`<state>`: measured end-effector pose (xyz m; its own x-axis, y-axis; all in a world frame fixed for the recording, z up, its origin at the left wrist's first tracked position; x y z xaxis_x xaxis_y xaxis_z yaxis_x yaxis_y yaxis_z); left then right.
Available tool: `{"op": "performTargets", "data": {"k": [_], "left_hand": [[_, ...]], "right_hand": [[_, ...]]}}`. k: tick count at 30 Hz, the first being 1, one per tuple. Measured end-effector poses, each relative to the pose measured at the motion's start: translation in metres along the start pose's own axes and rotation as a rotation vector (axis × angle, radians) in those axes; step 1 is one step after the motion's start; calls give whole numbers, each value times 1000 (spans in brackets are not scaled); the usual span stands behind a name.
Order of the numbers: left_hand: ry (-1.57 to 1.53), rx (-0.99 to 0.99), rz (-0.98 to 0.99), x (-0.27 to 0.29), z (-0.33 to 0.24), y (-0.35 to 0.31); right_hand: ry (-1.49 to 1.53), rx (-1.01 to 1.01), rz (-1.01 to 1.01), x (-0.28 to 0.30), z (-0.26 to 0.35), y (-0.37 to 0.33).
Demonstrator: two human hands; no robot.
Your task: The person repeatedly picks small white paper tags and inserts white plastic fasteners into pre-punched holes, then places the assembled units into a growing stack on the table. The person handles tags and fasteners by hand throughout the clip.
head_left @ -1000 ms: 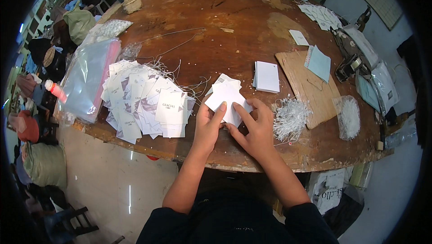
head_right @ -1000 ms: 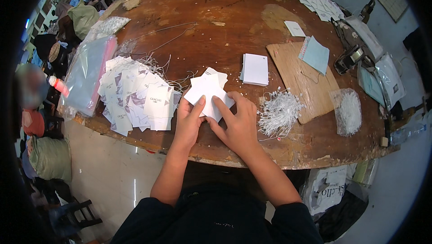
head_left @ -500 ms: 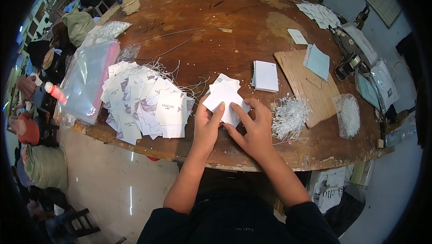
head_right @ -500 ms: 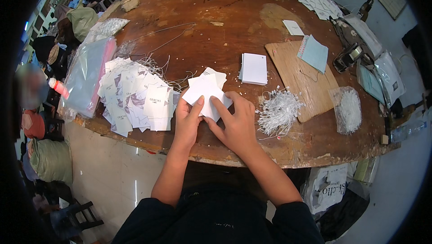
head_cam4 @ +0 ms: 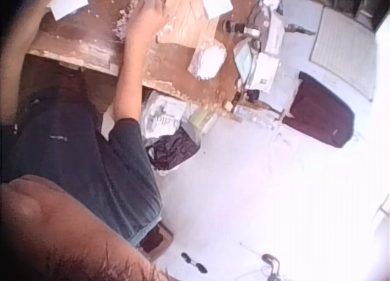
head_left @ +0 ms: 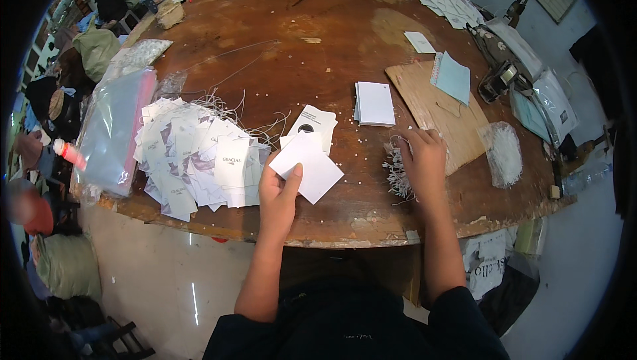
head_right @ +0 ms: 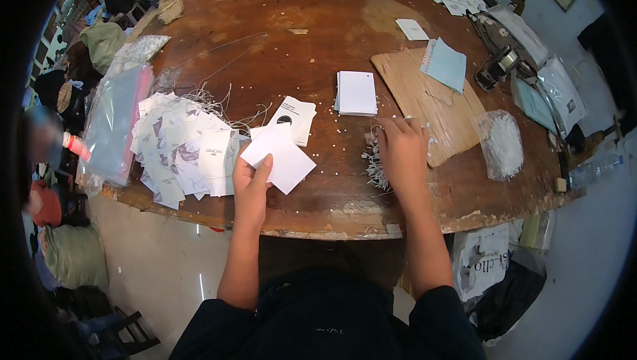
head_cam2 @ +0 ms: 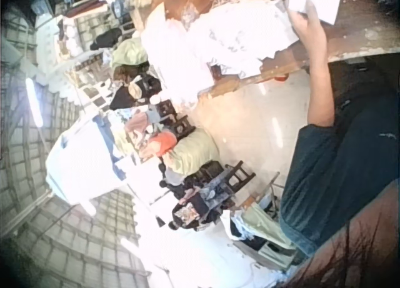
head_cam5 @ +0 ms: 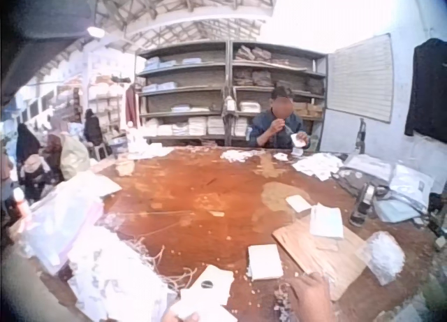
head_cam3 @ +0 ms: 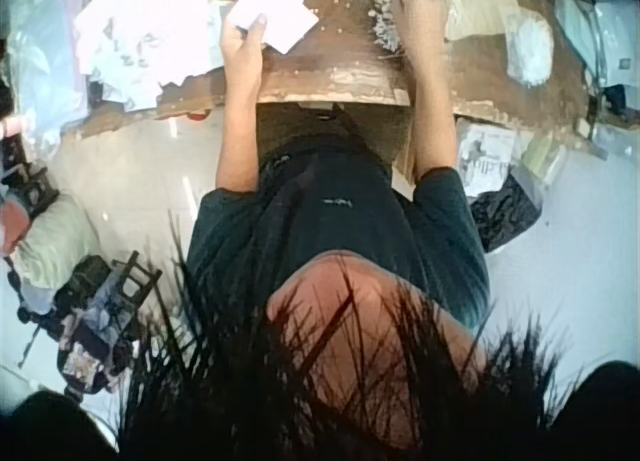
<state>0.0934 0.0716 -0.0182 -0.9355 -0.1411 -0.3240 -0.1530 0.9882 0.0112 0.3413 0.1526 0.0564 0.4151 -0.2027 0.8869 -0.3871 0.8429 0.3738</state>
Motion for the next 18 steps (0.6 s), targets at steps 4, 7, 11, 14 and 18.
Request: {"op": "performTargets", "data": {"k": [4, 7, 11, 14, 18], "left_hand": [[34, -25, 22, 4, 6, -1], [17, -26, 21, 5, 8, 0], [-4, 3, 21, 3, 9, -2], [-23, 12, 15, 3, 9, -2], [-6, 5, 16, 4, 9, -3]], "right_hand": [[19, 191, 207, -11, 11, -16], [-73, 240, 254, -20, 23, -27], [-129, 263, 244, -26, 27, -27], [-27, 248, 70, -6, 25, -23], [289, 106, -149, 30, 10, -19]]}}
Point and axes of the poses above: each hand's wrist, its own y-axis towards the middle knuckle, its own x-axis out of the back of the hand, z = x × y, the point moved 8 cm from there along y, towards the middle knuckle, and after that the axes turned 10 degrees about z, right-handed, at the moved point
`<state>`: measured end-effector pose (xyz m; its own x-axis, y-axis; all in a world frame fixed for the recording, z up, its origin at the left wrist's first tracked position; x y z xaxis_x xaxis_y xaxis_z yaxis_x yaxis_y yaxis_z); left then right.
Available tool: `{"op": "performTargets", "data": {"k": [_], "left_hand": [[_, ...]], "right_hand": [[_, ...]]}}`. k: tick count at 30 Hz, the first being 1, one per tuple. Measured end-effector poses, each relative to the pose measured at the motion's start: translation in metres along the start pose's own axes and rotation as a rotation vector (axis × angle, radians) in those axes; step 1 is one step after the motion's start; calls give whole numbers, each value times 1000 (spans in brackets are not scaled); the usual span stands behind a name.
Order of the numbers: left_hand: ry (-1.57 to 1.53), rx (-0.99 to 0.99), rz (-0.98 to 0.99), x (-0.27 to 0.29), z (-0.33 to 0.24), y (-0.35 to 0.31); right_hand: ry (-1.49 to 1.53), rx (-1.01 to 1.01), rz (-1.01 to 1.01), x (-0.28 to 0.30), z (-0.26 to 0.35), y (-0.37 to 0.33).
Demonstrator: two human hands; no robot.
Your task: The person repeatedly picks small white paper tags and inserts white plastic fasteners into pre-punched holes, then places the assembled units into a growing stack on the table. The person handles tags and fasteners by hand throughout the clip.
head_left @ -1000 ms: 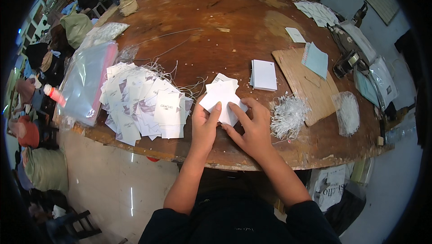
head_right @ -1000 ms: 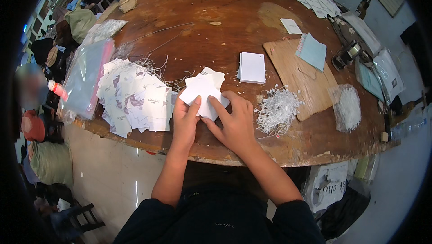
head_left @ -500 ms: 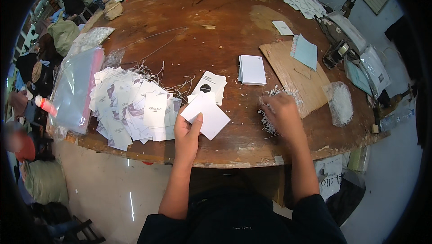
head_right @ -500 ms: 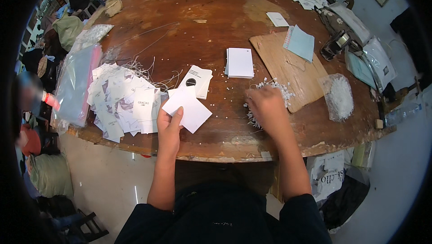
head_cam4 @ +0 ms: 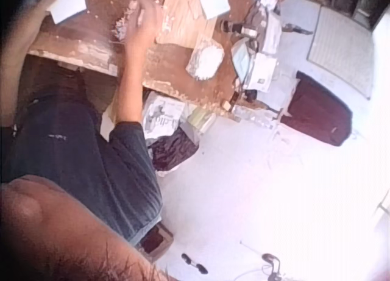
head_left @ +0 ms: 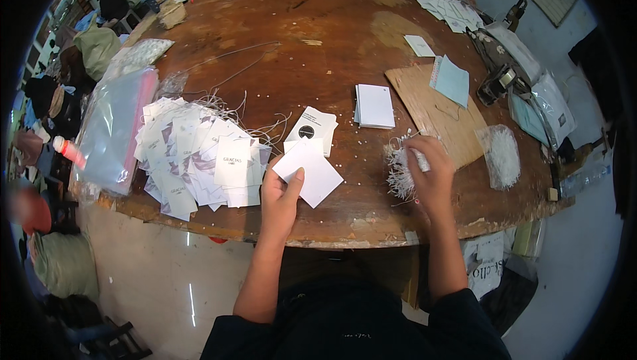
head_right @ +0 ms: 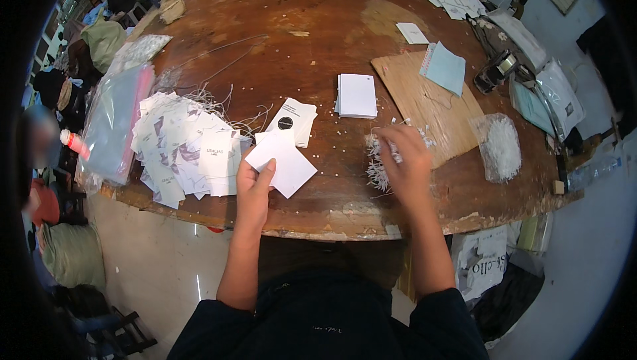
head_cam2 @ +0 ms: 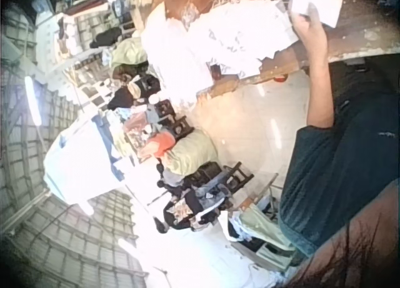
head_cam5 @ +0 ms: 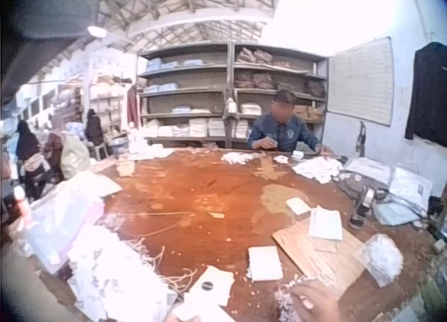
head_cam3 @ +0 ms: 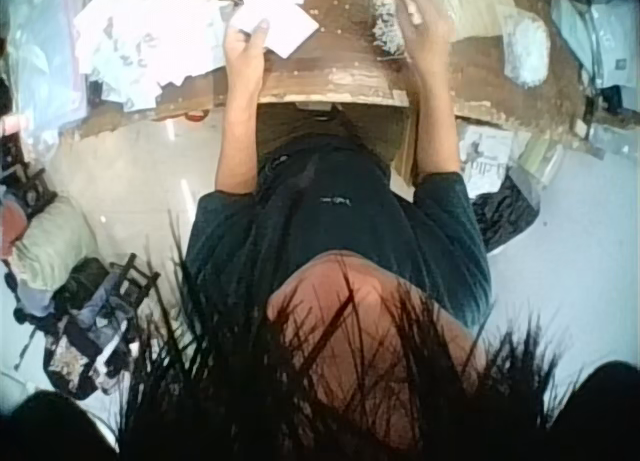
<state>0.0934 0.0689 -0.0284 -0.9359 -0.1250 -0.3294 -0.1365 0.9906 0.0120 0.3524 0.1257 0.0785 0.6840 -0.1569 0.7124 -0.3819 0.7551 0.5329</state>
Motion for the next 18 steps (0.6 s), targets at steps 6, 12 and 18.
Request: {"op": "performTargets", "data": {"k": [6, 12, 18], "left_hand": [[-3, -9, 16, -1, 0, 1], [-214, 45, 153, -28, 5, -9], [-453, 188, 229, -49, 19, -17]], "right_hand": [[753, -200, -144, 9, -4, 7], [768, -263, 166, -57, 14, 21], [879, -208, 308, -104, 27, 13]]}}
Point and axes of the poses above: each hand's wrist, its own y-axis towards the middle knuckle, its own x-axis out of the back of the hand, z = x × y, the point moved 8 cm from there along y, towards the middle knuckle, and after that the axes turned 10 degrees about z, right-handed, at the moved point
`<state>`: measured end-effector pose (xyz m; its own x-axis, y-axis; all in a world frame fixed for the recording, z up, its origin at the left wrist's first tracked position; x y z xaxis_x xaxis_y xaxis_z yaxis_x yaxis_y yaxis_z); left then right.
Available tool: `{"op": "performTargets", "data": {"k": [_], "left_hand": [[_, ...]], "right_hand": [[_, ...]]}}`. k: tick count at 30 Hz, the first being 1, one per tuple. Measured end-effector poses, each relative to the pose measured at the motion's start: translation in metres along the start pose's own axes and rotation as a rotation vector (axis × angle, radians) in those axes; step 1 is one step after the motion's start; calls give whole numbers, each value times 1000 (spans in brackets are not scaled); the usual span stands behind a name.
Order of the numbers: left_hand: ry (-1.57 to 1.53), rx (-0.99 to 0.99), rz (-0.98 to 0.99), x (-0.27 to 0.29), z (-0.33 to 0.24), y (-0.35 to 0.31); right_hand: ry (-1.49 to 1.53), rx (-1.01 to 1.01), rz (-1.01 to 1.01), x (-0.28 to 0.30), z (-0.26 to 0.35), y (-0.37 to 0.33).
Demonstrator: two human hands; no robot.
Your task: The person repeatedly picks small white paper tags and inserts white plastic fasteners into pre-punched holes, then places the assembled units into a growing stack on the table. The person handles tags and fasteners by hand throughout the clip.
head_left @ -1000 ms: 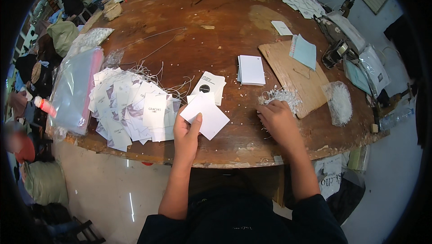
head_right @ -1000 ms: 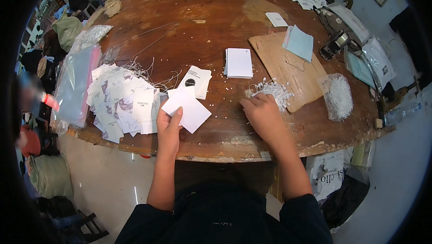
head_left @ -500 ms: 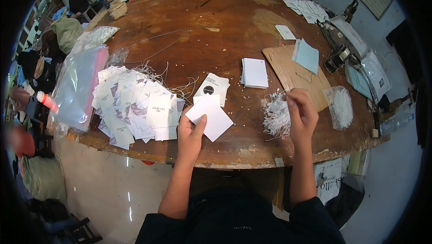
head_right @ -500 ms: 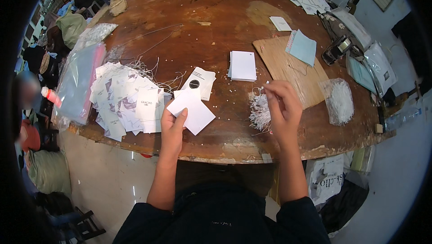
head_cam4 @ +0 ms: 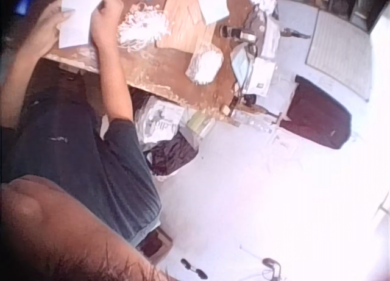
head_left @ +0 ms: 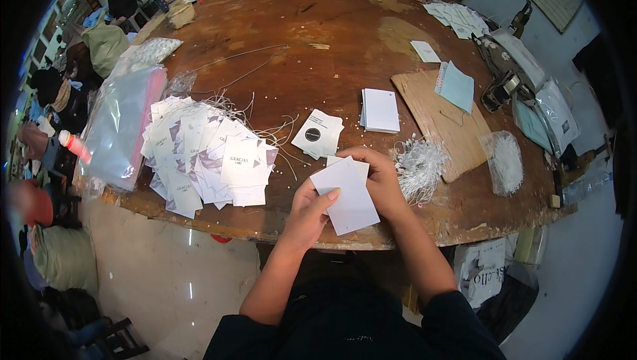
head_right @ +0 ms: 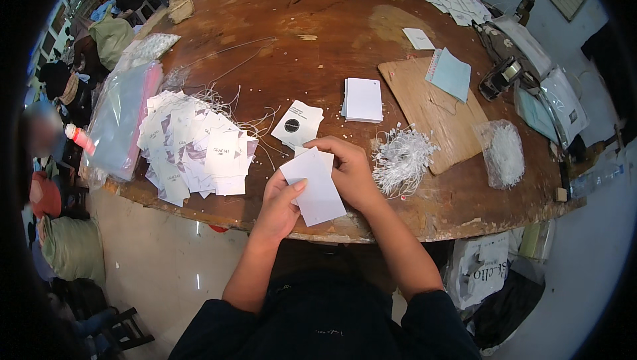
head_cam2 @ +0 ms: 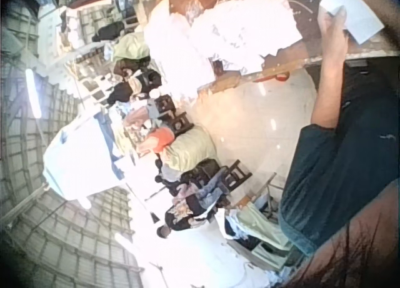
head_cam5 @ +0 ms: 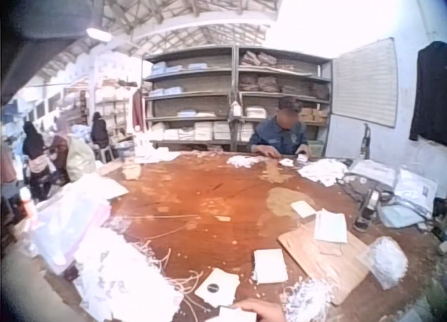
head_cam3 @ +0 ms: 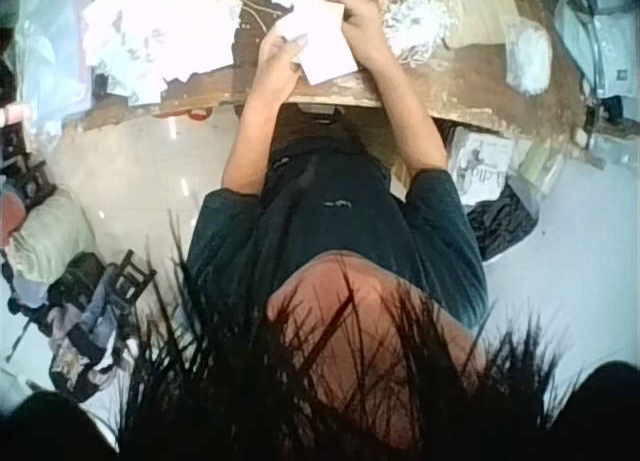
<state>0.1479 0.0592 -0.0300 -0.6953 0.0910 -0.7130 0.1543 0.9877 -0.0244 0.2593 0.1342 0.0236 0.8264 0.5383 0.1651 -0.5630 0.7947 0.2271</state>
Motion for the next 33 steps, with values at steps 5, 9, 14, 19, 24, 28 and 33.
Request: {"op": "performTargets", "data": {"k": [5, 9, 14, 19, 24, 28, 33], "left_hand": [[-19, -69, -65, 4, -8, 2], [126, -225, -144, 14, -36, 2], [464, -265, -213, 22, -52, -2], [624, -281, -197, 19, -47, -1], [680, -306, -182, 15, -43, -1], [740, -333, -195, 17, -44, -4], [805, -354, -204, 18, -42, -3]], "right_hand": [[-72, -299, 161, 3, -24, -10], [226, -165, 100, 21, -16, -12], [763, 102, -300, 59, -7, -10], [776, 12, -116, 37, 12, 0], [344, -95, -174, -10, 6, 7], [184, -87, -182, -16, 1, 6], [-149, -80, -142, -12, 5, 2]]}}
Point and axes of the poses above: each hand's wrist, its own y-axis towards the middle knuckle, its own x-axis out of the back of the hand, z = x × y, the point moved 8 cm from there along y, towards the middle knuckle, and after that the axes turned 10 degrees about z, right-handed, at the moved point
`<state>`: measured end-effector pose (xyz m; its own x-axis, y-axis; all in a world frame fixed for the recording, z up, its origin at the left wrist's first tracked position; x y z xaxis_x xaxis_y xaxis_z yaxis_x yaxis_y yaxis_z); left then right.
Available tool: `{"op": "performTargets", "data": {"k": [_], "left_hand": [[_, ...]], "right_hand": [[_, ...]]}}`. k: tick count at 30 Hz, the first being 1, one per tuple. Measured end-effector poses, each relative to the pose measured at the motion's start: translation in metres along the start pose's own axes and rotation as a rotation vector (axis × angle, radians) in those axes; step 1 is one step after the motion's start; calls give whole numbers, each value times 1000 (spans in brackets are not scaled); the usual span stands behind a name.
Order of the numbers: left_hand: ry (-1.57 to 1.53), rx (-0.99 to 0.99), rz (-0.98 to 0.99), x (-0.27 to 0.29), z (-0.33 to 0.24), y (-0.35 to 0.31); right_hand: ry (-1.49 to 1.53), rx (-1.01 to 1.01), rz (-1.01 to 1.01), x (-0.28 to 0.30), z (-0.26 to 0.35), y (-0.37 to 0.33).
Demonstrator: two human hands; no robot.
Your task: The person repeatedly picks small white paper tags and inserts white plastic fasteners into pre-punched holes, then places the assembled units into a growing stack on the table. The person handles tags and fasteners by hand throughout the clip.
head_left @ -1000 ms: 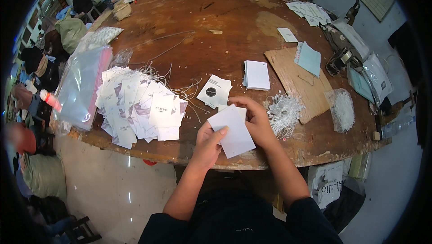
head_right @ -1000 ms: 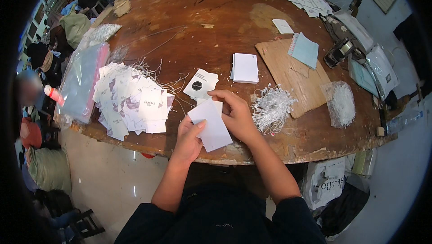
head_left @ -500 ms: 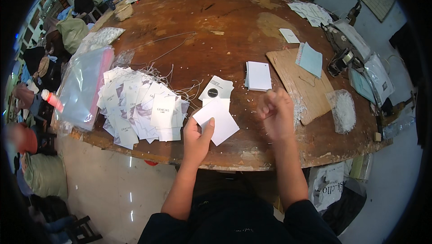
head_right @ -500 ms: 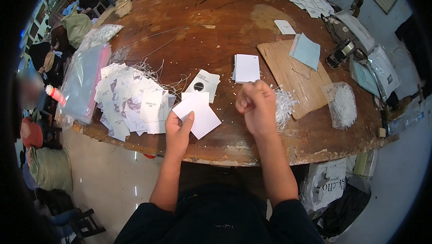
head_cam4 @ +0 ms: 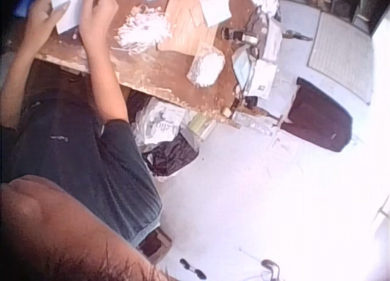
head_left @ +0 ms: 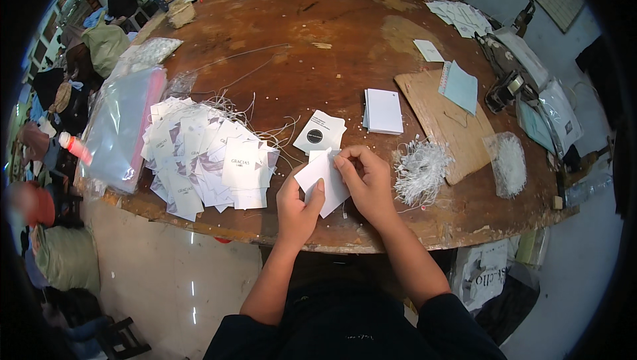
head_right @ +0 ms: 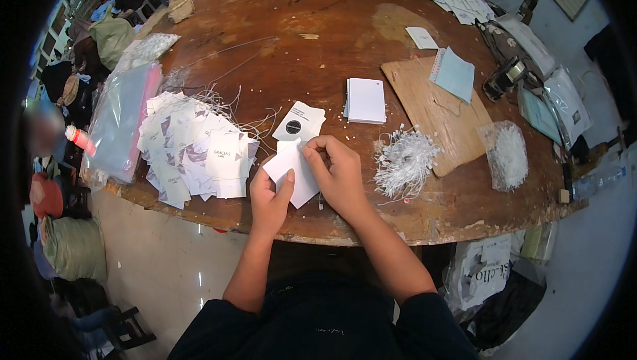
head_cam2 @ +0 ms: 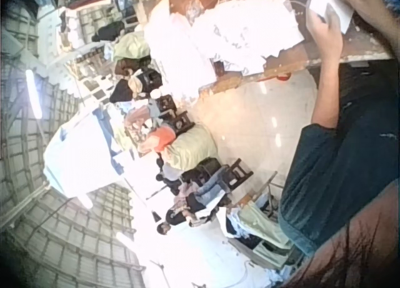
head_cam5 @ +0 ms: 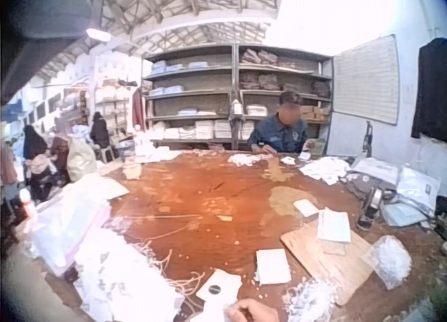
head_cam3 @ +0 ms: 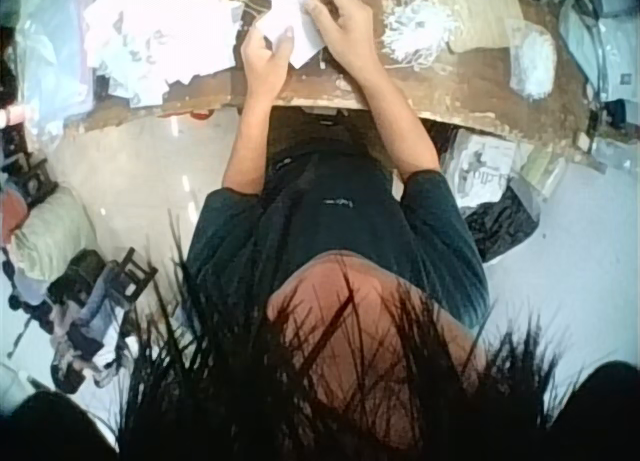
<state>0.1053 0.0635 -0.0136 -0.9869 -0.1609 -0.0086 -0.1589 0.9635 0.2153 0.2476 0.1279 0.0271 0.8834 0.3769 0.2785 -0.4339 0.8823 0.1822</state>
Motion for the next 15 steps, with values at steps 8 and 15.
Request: {"op": "performTargets", "data": {"k": [8, 15], "left_hand": [[131, -13, 27, -3, -8, -1], [597, -364, -3, -13, -48, -5]], "right_hand": [[-214, 245, -89, -5, 23, 0], [-15, 83, 7, -1, 6, 1]]}}
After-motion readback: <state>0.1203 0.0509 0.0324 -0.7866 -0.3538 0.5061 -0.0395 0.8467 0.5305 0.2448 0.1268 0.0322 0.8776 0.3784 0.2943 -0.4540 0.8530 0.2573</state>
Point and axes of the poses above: each hand's wrist, its own y-axis towards the middle knuckle, its own x-axis out of the back of the hand, z = x × y, the point moved 8 cm from there along y, towards the middle knuckle, and after that the axes turned 10 degrees about z, right-handed, at the moved point
